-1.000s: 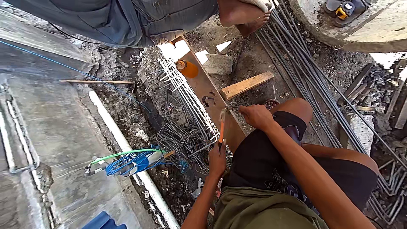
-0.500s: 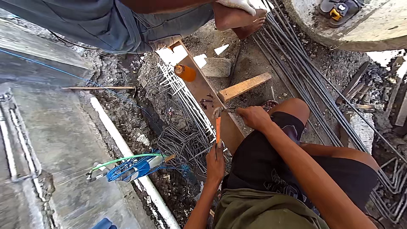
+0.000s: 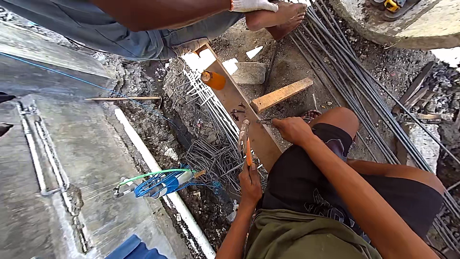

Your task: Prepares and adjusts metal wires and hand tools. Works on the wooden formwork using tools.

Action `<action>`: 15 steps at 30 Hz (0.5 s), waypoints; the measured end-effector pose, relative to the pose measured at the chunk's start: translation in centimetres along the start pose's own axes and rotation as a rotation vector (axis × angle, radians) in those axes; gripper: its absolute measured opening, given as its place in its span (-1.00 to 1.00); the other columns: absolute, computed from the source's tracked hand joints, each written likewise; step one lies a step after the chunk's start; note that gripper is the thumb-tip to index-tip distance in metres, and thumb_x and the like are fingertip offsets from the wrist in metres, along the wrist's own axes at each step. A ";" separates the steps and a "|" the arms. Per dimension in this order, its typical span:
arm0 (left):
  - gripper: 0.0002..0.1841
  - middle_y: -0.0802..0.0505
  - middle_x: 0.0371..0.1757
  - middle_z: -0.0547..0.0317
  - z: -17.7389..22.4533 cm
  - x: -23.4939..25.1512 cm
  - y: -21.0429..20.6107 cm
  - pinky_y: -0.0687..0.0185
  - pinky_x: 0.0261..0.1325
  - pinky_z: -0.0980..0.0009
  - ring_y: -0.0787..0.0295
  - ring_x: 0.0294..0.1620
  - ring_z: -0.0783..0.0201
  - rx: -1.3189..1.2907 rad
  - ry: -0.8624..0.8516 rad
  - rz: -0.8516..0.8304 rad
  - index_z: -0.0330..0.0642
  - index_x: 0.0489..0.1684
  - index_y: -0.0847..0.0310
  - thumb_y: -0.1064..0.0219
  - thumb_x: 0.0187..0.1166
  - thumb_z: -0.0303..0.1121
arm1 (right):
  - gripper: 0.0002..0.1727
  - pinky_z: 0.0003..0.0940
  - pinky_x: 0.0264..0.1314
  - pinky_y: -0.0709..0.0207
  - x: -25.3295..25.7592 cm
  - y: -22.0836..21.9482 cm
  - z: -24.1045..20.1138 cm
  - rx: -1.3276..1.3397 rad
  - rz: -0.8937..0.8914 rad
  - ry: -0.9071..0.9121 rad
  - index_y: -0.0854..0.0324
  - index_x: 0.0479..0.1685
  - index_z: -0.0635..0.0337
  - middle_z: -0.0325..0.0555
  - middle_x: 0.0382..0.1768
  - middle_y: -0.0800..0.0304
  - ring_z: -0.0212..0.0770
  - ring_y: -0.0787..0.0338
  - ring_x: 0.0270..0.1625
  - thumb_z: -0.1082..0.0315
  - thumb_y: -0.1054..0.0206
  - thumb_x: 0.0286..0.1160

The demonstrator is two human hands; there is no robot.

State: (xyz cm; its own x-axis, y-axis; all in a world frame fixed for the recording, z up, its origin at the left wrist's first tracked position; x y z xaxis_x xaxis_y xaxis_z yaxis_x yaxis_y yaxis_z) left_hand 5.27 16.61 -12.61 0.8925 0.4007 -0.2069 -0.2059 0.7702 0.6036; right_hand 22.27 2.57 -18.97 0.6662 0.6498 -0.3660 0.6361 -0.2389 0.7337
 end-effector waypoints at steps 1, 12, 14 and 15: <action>-0.42 -0.41 -0.69 0.36 -0.7 0.0 -0.3 -0.37 -0.59 0.52 -0.32 -0.74 0.51 0.064 0.063 -0.058 -0.39 -0.17 -0.58 0.20 0.87 -0.04 | -0.80 0.13 -0.26 -0.66 -0.1 0.0 -0.1 0.000 0.008 0.002 -0.72 0.03 -0.09 -0.04 -0.34 -0.85 0.10 -0.88 -0.23 0.17 -0.17 0.76; -0.43 -0.46 -0.66 0.27 -0.9 -0.3 -0.3 -0.43 -0.49 0.40 -0.39 -0.67 0.40 0.120 0.124 -0.095 -0.42 -0.13 -0.60 0.17 0.88 -0.06 | -0.80 0.15 -0.23 -0.66 0.0 0.0 -0.4 -0.022 -0.034 -0.006 -0.72 0.05 -0.10 -0.03 -0.35 -0.85 0.12 -0.89 -0.21 0.18 -0.17 0.75; -0.53 -0.43 -0.62 0.26 -1.3 0.4 -0.6 -0.40 -0.41 0.33 -0.38 -0.62 0.34 0.109 0.363 -0.198 -0.34 -0.18 -0.60 0.13 0.90 -0.16 | -0.81 0.15 -0.21 -0.65 0.1 0.3 -0.6 -0.018 -0.046 -0.011 -0.72 0.04 -0.07 -0.01 -0.34 -0.85 0.14 -0.88 -0.20 0.20 -0.19 0.73; -0.54 -0.39 -0.67 0.32 -0.9 0.6 -0.5 -0.35 -0.51 0.39 -0.32 -0.69 0.40 0.053 0.365 -0.175 -0.29 -0.28 -0.56 0.14 0.88 -0.17 | -0.80 0.16 -0.19 -0.65 0.2 0.5 -0.5 -0.014 -0.051 -0.016 -0.71 0.04 -0.06 0.00 -0.32 -0.85 0.15 -0.88 -0.18 0.20 -0.18 0.74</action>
State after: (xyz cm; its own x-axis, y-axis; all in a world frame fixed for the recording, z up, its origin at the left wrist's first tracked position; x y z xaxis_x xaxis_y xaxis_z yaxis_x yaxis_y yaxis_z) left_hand 5.53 16.92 -13.68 0.7090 0.4232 -0.5641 -0.0343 0.8196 0.5719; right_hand 22.51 2.92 -18.37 0.6391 0.6494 -0.4121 0.6640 -0.1953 0.7218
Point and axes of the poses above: each hand's wrist, its own x-axis towards the middle knuckle, its own y-axis out of the back of the hand, z = x × y, the point moved 8 cm from there along x, towards the middle knuckle
